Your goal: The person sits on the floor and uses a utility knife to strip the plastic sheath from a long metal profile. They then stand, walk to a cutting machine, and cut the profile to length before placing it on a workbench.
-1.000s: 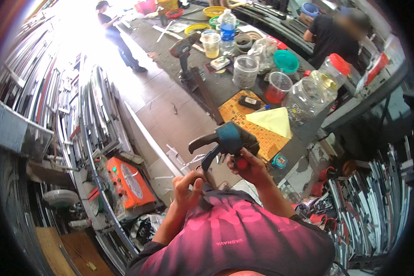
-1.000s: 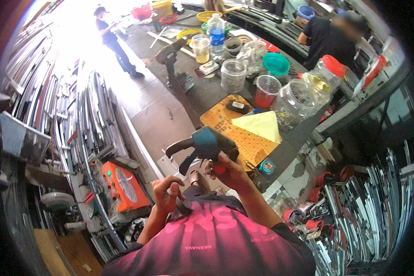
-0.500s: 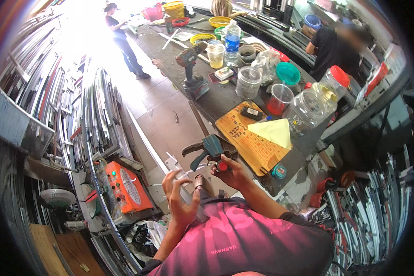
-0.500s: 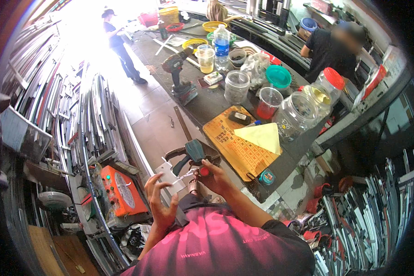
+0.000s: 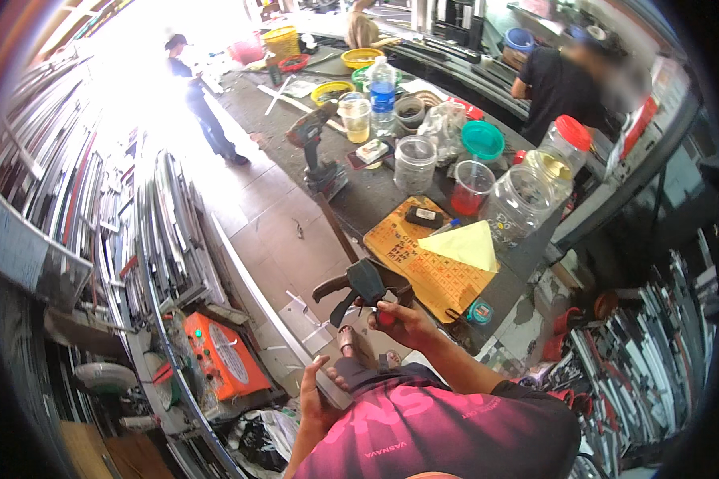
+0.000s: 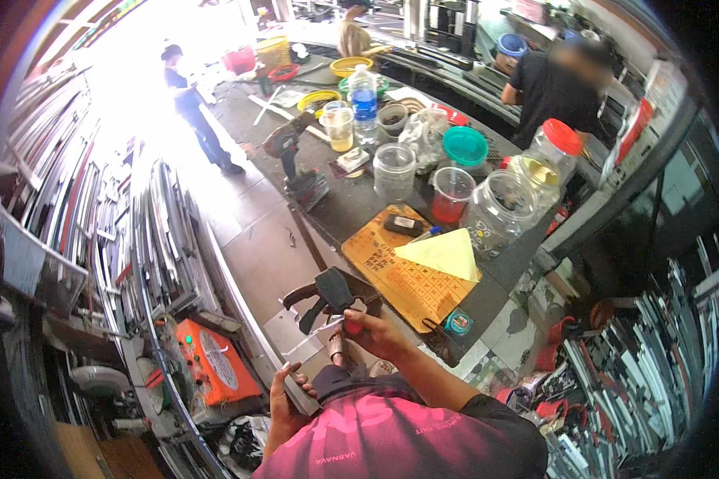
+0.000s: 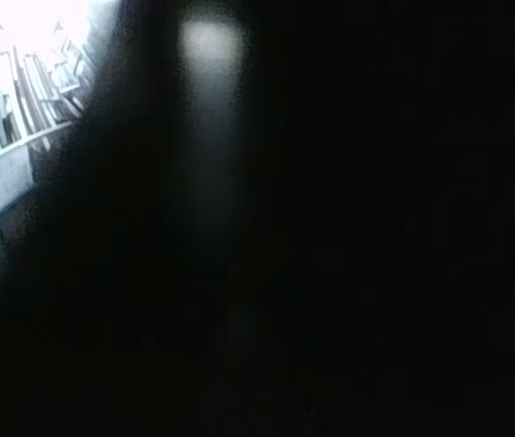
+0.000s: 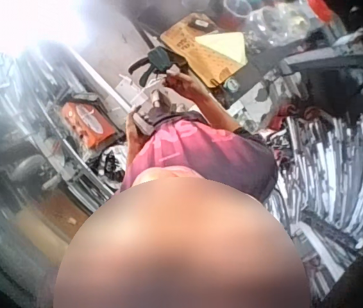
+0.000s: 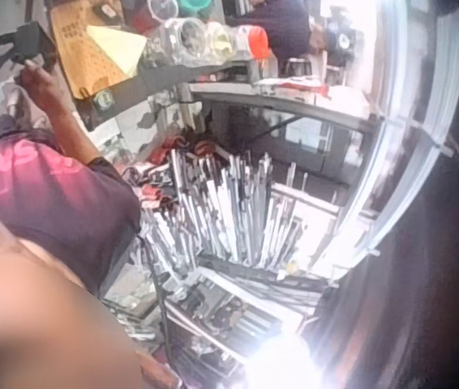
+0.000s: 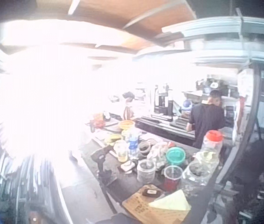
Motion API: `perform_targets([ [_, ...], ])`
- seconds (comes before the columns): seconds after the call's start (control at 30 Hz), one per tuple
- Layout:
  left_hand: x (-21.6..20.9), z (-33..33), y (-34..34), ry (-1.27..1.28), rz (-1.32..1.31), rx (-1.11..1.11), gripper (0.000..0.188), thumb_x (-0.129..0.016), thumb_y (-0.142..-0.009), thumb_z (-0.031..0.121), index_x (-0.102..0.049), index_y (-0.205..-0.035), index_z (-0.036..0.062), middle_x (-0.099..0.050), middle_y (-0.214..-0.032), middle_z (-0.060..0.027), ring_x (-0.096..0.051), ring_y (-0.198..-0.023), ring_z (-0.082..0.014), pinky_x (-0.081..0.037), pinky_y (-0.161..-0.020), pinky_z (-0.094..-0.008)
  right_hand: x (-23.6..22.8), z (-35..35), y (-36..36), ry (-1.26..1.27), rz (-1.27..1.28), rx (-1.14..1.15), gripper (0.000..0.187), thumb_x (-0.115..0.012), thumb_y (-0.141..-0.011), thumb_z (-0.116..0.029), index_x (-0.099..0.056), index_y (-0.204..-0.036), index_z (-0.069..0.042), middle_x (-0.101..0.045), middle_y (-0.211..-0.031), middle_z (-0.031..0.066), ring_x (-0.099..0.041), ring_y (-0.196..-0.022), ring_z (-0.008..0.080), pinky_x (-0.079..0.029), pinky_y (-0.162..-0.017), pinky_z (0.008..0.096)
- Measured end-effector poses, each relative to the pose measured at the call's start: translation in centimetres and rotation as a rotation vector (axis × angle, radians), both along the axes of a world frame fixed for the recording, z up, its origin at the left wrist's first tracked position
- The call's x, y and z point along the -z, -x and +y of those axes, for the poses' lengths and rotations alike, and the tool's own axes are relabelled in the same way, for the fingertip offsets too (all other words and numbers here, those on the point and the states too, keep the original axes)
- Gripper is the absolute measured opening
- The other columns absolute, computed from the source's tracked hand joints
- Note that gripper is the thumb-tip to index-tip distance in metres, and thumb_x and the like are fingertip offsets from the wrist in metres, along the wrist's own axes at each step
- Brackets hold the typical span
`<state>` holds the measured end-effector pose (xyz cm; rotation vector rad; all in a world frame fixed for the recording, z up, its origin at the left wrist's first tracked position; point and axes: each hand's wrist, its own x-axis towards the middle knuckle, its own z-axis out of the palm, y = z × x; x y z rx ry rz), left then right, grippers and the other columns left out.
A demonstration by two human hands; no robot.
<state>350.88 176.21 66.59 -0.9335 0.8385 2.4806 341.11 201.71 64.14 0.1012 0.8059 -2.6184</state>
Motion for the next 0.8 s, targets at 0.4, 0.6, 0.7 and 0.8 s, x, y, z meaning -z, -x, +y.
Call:
perform_targets([
  [0.4, 2.7, 2.6, 2.5, -0.225, -0.043, -0.182, 0.060, -0.039, -0.100, 0.071, -0.053, -0.108, 0.0128, -0.043, -0.068, -0.0069, -0.042, -0.059, -0.0251, -0.038, -0.054, -0.0413, -8.7, 5.4, -7.7, -0.550, 0.295, 0.076, 0.038, -0.071, -0.105, -0.016, -0.059, -0.137, -0.002, -0.068, -0.097, 0.0049, -0.069, -0.081, 0.0138, -0.055, -0.071, 0.0315],
  [0.6, 3.3, 5.0, 3.0, -0.100, -0.003, -0.211, 0.052, -0.037, -0.108, 0.062, -0.054, -0.111, 0.0136, -0.050, -0.069, -0.0081, -0.048, -0.059, -0.0255, -0.044, -0.056, -0.0403, -8.0, 3.5, -14.0, -0.677, 0.106, 0.069, 0.019, -0.069, -0.106, -0.019, -0.068, -0.114, -0.002, -0.073, -0.095, 0.0067, -0.072, -0.087, 0.0172, -0.057, -0.079, 0.0345],
  [0.7, 4.3, 6.3, 2.0, -0.070, 0.117, -0.193, 0.061, -0.036, -0.110, 0.070, -0.054, -0.126, 0.0137, -0.053, -0.067, -0.0077, -0.051, -0.056, -0.0258, -0.044, -0.052, -0.0424, -7.1, 3.2, -16.7, -0.840, 0.073, 0.052, 0.021, -0.069, -0.107, -0.022, -0.069, -0.113, -0.002, -0.071, -0.089, 0.0038, -0.069, -0.084, 0.0152, -0.056, -0.078, 0.0338],
  [0.8, 5.2, 6.7, 0.8, -0.108, 0.148, -0.193, 0.067, -0.037, -0.107, 0.076, -0.052, -0.135, 0.0159, -0.054, -0.066, -0.0062, -0.050, -0.052, -0.0251, -0.042, -0.047, -0.0413, -6.8, 3.1, -19.5, -0.842, 0.111, 0.071, 0.030, -0.070, -0.105, -0.015, -0.063, -0.131, -0.002, -0.070, -0.099, 0.0024, -0.065, -0.083, 0.0118, -0.055, -0.077, 0.0313],
])
